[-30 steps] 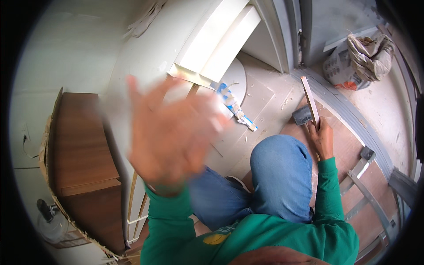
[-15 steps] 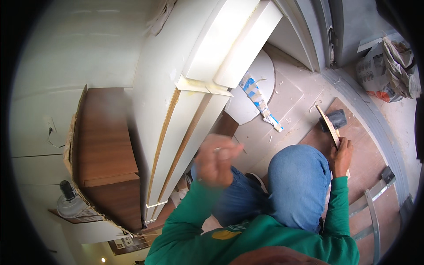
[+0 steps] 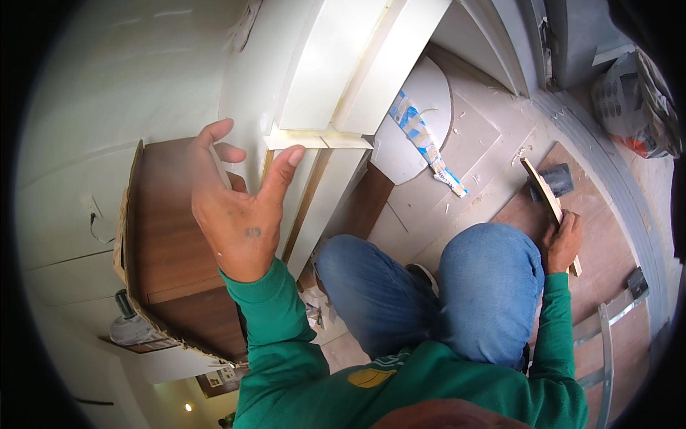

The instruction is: The person installs a curved wooden stair nosing onto a white stair tread. They position the nosing, tap it into place with a rubber mallet, and adjust it to fit the stair edge.

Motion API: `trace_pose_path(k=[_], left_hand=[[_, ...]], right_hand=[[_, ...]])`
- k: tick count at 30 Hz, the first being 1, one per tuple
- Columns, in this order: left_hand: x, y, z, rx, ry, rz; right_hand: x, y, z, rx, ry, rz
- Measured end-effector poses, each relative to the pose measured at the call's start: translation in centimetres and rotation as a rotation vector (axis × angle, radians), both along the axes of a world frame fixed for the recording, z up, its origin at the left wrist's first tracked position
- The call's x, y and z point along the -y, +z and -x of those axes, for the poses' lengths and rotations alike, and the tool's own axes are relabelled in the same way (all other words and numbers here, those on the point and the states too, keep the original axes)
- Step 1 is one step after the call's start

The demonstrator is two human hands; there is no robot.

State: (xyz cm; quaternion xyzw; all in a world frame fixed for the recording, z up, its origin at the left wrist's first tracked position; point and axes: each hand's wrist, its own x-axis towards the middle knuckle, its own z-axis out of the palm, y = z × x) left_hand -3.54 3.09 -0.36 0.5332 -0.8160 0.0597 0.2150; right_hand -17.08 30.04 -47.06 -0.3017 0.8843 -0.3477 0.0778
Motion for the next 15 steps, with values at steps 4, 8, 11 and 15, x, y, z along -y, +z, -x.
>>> trace_pose_path(k=[4,8,11,15], left_hand=[[0.7,-0.6,0.3,0.105,-0.025,0.017],[1.3,-1.6,0.1,0.064,-0.051,-0.034],[2.3,-2.0,-1.0,0.059,-0.131,-0.066],[3.4,-2.0,-2.2,0.113,-0.230,-0.002]], right_hand=[[-0.3,-0.2,-0.3,-0.010,-0.020,-0.016],[-0.4,-0.7,-0.5,-0.067,-0.020,-0.024],[-0.3,-0.7,-0.5,-0.080,-0.020,-0.044],[0.1,-1.1,-0.7,-0.111,-0.037,-0.064]])
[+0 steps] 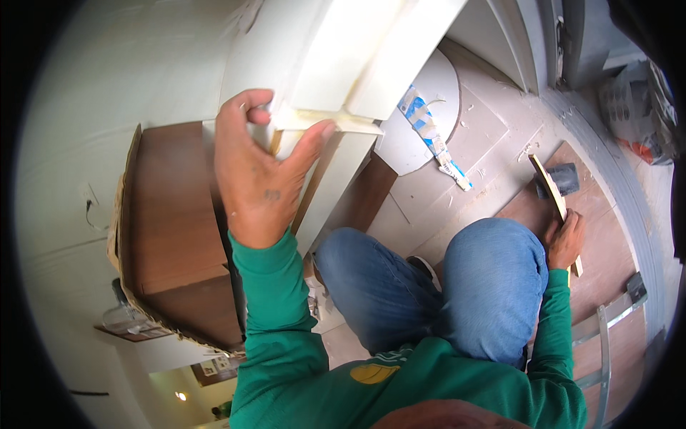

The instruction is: The person installs a curved wooden stair nosing onto a white stair tread. They position the nosing, tap it into place with a rubber mallet, and adjust it to fit the stair edge.

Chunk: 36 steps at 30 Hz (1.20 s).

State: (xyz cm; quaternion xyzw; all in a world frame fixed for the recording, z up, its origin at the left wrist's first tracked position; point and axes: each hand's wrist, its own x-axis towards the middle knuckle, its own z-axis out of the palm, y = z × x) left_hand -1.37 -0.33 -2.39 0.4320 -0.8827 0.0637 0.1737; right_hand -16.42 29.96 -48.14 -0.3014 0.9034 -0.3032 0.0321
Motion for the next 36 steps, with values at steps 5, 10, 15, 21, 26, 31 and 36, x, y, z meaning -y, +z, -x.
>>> trace_pose_path(k=[5,10,15,21,26,31,36], left_hand=[[-1.5,0.5,-1.6,-0.011,-0.008,0.140],[-4.4,1.7,-3.4,-0.188,0.087,0.034],[-4.8,2.1,-8.2,-0.402,-0.008,0.033],[-6.5,1.6,-12.0,-0.560,-0.008,0.061],[-7.4,1.6,-11.9,-0.453,0.068,-0.007],[-7.7,1.2,-12.5,-0.462,0.074,-0.013],[-7.6,0.0,-13.1,-0.433,0.121,-0.063]], right_hand=[[0.7,-0.2,-0.5,-0.066,-0.001,0.009],[0.5,-0.5,-0.1,-0.118,-0.001,-0.013],[0.3,2.7,1.5,0.074,0.086,-0.147],[8.1,18.3,1.2,0.377,0.367,0.517],[15.9,31.6,1.4,0.685,1.020,0.640],[20.8,33.3,0.8,0.577,1.204,0.698],[22.7,33.4,0.4,0.710,1.278,0.708]])
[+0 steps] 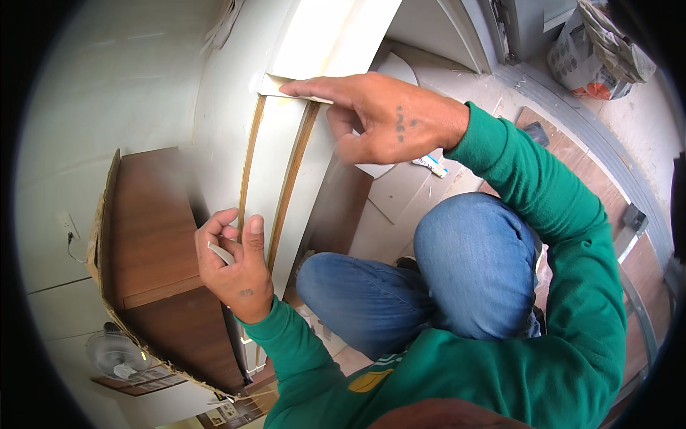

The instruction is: The person installs a curved wooden stair nosing onto a white stair tread. They position the nosing, tap it into place with a rubber mallet, and adjust it to fit the stair edge.

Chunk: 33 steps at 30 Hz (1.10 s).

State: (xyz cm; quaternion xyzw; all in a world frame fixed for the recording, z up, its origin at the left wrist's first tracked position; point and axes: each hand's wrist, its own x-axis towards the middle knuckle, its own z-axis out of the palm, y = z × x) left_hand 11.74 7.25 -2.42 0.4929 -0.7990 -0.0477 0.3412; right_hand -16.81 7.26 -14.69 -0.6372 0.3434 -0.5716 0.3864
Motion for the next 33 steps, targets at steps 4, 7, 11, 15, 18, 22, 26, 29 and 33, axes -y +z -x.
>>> trace_pose_path(k=[4,7,11,15,18,22,26,29,33], left_hand=[[-0.3,-1.1,1.9,-0.028,-0.059,-0.045],[-1.2,-1.7,3.7,0.093,-0.088,-0.047],[-1.8,-3.5,4.1,0.005,-0.098,-0.222],[-1.9,-5.1,4.9,0.199,-0.083,-0.290],[-1.8,-5.4,5.6,0.239,-0.115,-0.305],[-1.3,-5.9,5.3,0.243,-0.103,-0.323],[-1.6,-6.0,4.5,0.170,-0.081,-0.407],[-1.9,-6.4,4.6,0.228,-0.133,-0.537],[-1.6,-9.1,6.0,0.394,-0.517,-0.752]], right_hand=[[-0.9,-0.8,0.2,-0.040,-0.030,0.007],[-1.5,-2.4,0.8,-0.073,-0.098,-0.003],[-4.4,-7.1,1.7,0.058,-0.123,-0.167],[-3.4,-8.1,0.7,0.159,-0.034,-0.122],[-1.8,-7.6,0.5,0.145,-0.026,-0.037],[-1.0,-7.7,-0.1,0.057,-0.079,0.032],[-0.9,-8.3,-1.2,0.078,-0.100,0.056],[-0.4,-8.5,-2.1,0.124,-0.089,0.007],[-1.4,-10.8,-1.1,0.132,-0.102,-0.033]])
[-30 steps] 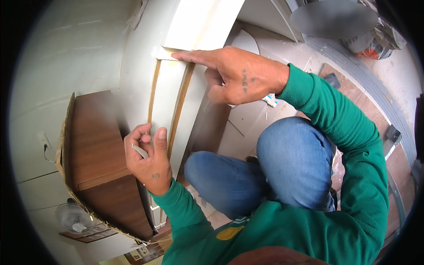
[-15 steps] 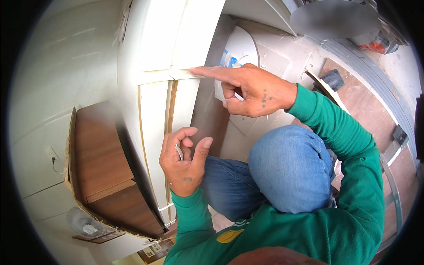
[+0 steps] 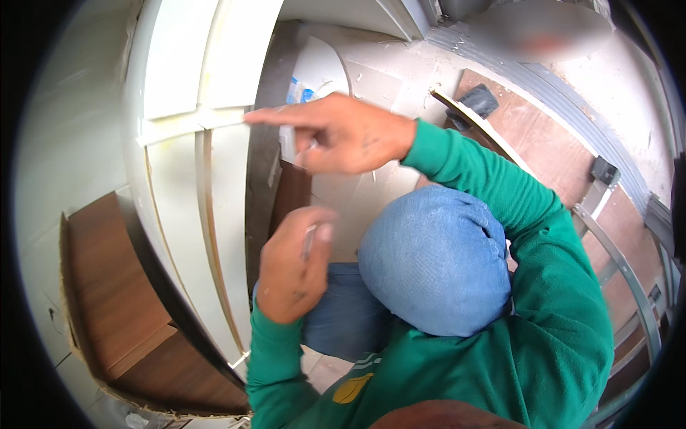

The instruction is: The person installs a curved wooden stair nosing onto a white stair tread. They position the nosing, tap it into place with a rubber mallet, and adjust it to fit the stair edge.

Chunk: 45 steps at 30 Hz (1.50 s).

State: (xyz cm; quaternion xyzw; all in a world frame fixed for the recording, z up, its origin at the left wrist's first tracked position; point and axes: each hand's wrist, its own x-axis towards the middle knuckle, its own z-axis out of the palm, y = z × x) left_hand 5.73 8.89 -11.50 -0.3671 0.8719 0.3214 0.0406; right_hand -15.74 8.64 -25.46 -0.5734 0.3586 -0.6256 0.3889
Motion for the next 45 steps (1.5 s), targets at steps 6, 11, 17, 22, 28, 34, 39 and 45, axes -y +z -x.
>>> trace_pose_path(k=[6,11,17,22,28,34,39,45], left_hand=[[1.9,-13.6,1.6,0.185,-0.593,-0.003],[3.6,-26.5,3.2,0.336,-0.487,0.140],[3.4,-29.5,5.4,0.178,-0.143,0.094],[8.3,-28.1,3.4,0.204,-0.028,0.392],[11.7,-27.8,1.6,0.359,-0.183,0.460],[12.0,-28.0,2.0,0.086,-0.100,0.640],[8.2,-21.8,9.0,-0.190,-0.461,-0.365],[3.6,-21.8,11.8,-0.219,-0.298,-0.207]], right_hand=[[-11.2,-11.6,3.6,-0.258,-1.040,-0.443],[-22.3,-17.2,3.3,-0.707,-0.930,-0.792],[-24.6,-21.2,2.2,-0.648,-1.056,-0.838],[-21.1,-15.9,2.8,-0.701,-1.034,-0.759],[-18.1,-10.6,2.6,-1.035,-0.635,-0.812],[-16.5,-7.5,2.8,-1.409,-0.465,-0.616],[-12.8,-8.5,4.3,-1.556,-0.384,-0.439],[-9.6,-4.9,5.8,-1.561,-0.572,-0.192]])
